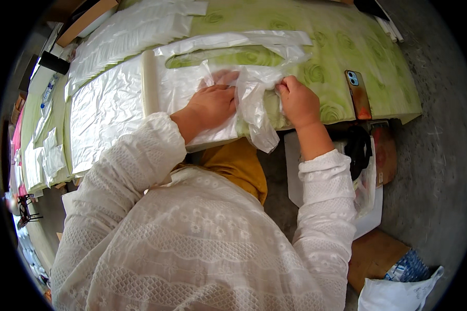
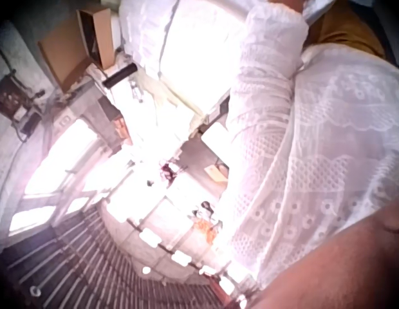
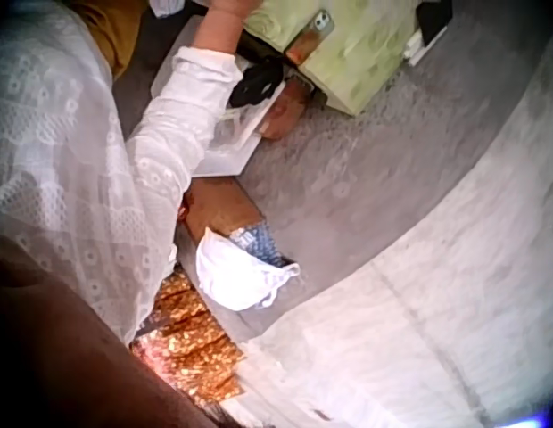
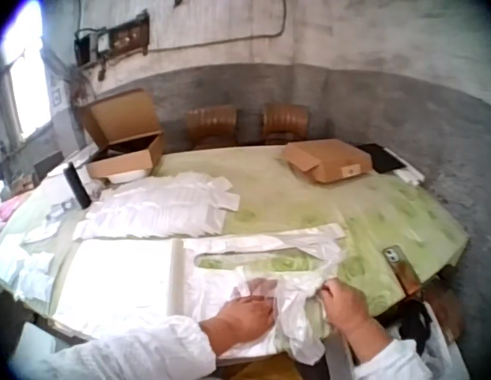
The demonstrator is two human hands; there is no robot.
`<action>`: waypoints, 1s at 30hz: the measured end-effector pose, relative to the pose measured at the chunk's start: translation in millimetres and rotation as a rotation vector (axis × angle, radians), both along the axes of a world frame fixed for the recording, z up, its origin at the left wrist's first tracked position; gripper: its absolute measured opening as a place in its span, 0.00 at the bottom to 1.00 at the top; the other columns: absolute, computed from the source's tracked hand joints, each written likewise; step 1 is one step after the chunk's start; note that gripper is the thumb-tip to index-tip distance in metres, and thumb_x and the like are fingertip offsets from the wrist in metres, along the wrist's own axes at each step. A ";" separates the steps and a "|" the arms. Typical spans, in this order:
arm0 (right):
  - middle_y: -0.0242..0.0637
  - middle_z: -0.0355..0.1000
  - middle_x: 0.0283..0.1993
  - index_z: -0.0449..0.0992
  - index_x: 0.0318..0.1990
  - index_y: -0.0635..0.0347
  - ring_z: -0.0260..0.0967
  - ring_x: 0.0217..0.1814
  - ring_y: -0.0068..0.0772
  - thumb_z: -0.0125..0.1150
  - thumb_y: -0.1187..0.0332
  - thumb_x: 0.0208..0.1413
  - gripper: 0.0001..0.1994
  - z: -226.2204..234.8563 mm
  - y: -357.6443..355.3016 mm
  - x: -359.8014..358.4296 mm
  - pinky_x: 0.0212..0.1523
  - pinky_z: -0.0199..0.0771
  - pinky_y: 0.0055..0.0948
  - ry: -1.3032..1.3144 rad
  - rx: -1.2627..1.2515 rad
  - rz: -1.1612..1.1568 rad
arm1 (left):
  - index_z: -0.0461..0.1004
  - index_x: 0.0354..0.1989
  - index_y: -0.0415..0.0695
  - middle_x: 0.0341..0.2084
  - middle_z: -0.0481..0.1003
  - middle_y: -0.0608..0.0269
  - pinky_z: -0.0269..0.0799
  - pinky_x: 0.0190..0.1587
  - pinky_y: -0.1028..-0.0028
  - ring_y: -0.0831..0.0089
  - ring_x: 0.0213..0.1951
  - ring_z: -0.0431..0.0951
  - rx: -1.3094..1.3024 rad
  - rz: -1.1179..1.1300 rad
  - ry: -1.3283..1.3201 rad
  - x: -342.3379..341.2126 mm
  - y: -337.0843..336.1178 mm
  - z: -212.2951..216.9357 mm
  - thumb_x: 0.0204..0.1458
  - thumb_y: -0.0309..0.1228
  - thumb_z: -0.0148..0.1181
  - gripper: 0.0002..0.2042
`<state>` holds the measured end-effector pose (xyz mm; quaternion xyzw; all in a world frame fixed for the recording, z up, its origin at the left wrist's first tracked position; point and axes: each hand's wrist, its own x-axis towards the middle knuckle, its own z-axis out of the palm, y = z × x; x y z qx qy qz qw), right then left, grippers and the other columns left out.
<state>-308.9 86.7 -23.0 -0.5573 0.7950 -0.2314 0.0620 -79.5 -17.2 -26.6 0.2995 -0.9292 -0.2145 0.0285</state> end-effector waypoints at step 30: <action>0.48 0.77 0.52 0.79 0.50 0.59 0.73 0.54 0.53 0.67 0.64 0.52 0.18 -13.9 40.3 -26.9 0.54 0.74 0.43 0.168 -0.218 -0.023 | 0.72 0.62 0.48 0.72 0.61 0.59 0.47 0.73 0.44 0.57 0.71 0.62 0.016 0.053 -0.054 -2.3 6.1 8.9 0.63 0.41 0.43 0.22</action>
